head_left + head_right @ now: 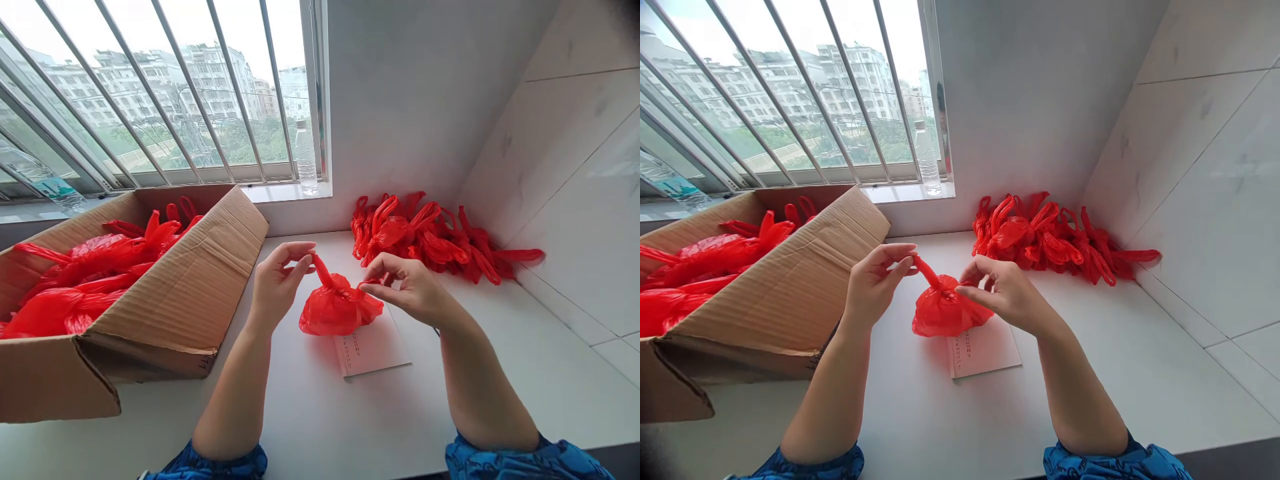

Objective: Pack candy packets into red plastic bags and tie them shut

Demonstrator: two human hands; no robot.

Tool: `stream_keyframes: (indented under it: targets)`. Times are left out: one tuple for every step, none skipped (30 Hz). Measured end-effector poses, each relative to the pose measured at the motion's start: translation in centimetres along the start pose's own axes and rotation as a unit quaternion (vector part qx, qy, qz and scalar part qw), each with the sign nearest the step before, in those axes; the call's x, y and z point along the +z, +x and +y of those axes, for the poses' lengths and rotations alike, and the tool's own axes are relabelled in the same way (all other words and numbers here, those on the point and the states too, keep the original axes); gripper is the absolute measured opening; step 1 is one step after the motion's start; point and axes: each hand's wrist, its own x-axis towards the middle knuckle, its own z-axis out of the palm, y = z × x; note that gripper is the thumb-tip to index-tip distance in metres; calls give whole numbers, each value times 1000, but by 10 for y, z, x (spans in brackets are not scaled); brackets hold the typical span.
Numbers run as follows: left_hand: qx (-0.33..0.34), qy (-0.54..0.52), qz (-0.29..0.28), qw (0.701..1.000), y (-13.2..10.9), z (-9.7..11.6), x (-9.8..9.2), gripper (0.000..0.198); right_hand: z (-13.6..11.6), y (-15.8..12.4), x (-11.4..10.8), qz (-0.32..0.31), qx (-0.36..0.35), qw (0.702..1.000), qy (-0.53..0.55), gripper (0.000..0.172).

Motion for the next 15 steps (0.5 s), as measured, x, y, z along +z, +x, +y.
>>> stream_keyframes:
  targets:
    - [4, -35, -27, 999, -4, 9, 6, 21, 2, 5, 9, 12, -14, 1000, 24, 27]
    - [7, -59, -55, 997, -8, 16, 11, 21, 3, 9, 17, 14, -20, 999, 42, 30]
    - [8, -74, -80, 994, -11, 21, 14, 21, 5, 12, 24, 8, -22, 998, 51, 32]
    - [9, -82, -100, 992, -13, 24, 16, 23, 6, 14, 29, 1, -23, 998, 53, 31]
    - [9, -85, -119, 989, -14, 26, 16, 28, 7, 14, 31, -3, -23, 998, 51, 27]
    - [8, -80, -138, 987, -15, 26, 15, 37, 8, 14, 32, -2, -26, 999, 47, 24]
    - [5, -63, -158, 985, -15, 24, 14, 51, 9, 14, 31, 6, -28, 999, 45, 26]
    - [1, -35, -181, 983, -15, 22, 13, 67, 10, 13, 30, 20, -30, 998, 48, 30]
    - [-5, 3, -207, 978, -16, 18, 13, 83, 11, 13, 28, 33, -31, 998, 53, 33]
    - [-9, 45, -233, 971, -16, 13, 14, 94, 11, 13, 27, 43, -30, 997, 59, 35]
    - [-11, 85, -256, 963, -17, 7, 17, 97, 12, 13, 27, 51, -29, 996, 64, 38]
    - [-12, 116, -279, 953, -18, 1, 22, 91, 12, 14, 28, 61, -28, 996, 64, 41]
    - [-13, 137, -300, 944, -18, -6, 28, 76, 12, 15, 28, 72, -27, 995, 61, 44]
    - [-17, 152, -317, 936, -19, -13, 35, 55, 12, 16, 28, 85, -26, 994, 56, 47]
    - [-25, 163, -325, 931, -18, -19, 40, 34, 12, 17, 28, 93, -26, 994, 55, 46]
